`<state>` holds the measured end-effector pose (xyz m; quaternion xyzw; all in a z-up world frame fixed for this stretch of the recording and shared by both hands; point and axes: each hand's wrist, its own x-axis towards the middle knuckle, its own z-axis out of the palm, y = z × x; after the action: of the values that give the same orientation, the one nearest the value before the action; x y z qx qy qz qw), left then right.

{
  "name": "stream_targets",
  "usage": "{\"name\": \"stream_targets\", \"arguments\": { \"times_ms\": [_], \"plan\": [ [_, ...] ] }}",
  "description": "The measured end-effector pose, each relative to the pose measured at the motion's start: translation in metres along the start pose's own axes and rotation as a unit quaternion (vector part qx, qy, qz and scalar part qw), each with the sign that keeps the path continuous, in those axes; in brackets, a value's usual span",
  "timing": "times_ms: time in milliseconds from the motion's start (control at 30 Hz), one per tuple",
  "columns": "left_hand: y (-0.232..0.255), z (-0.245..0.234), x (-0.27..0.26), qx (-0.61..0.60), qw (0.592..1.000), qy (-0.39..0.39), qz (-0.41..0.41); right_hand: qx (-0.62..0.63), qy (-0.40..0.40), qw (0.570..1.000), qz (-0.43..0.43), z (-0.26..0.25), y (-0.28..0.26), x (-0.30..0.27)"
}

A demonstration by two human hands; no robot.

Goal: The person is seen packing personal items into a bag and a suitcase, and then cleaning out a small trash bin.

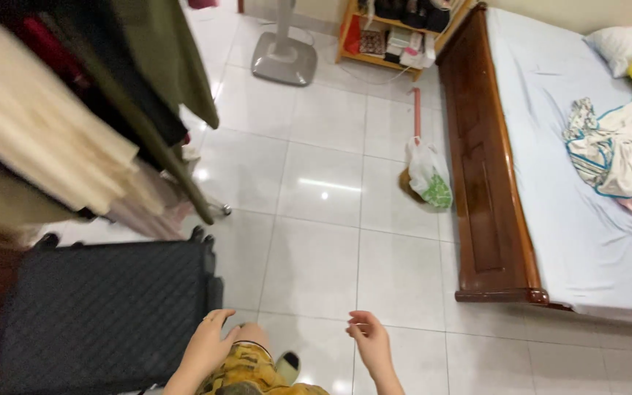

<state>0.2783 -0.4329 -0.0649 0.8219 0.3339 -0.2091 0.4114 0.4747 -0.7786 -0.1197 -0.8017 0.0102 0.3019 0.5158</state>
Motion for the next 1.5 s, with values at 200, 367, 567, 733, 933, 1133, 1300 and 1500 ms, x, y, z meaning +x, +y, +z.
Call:
{"name": "stream_targets", "arguments": {
  "times_ms": [200,367,567,733,933,1133,1300,1500],
  "plan": [
    [0.044,0.007,0.085,-0.104,0.992,0.076,-0.002,0.073,0.123,0.990,0.021,-0.074,-0.043,0.077],
    [0.081,0.019,0.220,-0.122,0.978,0.153,0.067,0.031,0.114,0.993,0.030,-0.122,-0.082,0.169],
    [0.258,-0.033,0.359,-0.120,0.988,0.082,0.057,-0.023,0.135,0.987,0.085,-0.193,-0.120,0.282],
    [0.415,-0.078,0.443,-0.106,0.986,0.053,0.114,-0.029,0.171,0.978,0.119,-0.242,-0.160,0.363],
    [0.536,-0.059,0.555,-0.133,0.981,0.009,0.139,0.012,0.199,0.974,0.107,-0.330,-0.145,0.504],
    [0.633,0.000,0.684,-0.153,0.981,-0.017,0.120,0.112,0.120,0.969,0.186,-0.460,-0.088,0.742],
    [0.668,0.075,0.794,-0.158,0.986,-0.041,0.030,0.022,0.073,0.941,0.330,-0.506,-0.013,0.920],
    [0.736,0.114,0.904,-0.190,0.981,-0.025,-0.017,0.033,0.035,0.934,0.354,-0.474,0.038,1.059]
  ]
}}
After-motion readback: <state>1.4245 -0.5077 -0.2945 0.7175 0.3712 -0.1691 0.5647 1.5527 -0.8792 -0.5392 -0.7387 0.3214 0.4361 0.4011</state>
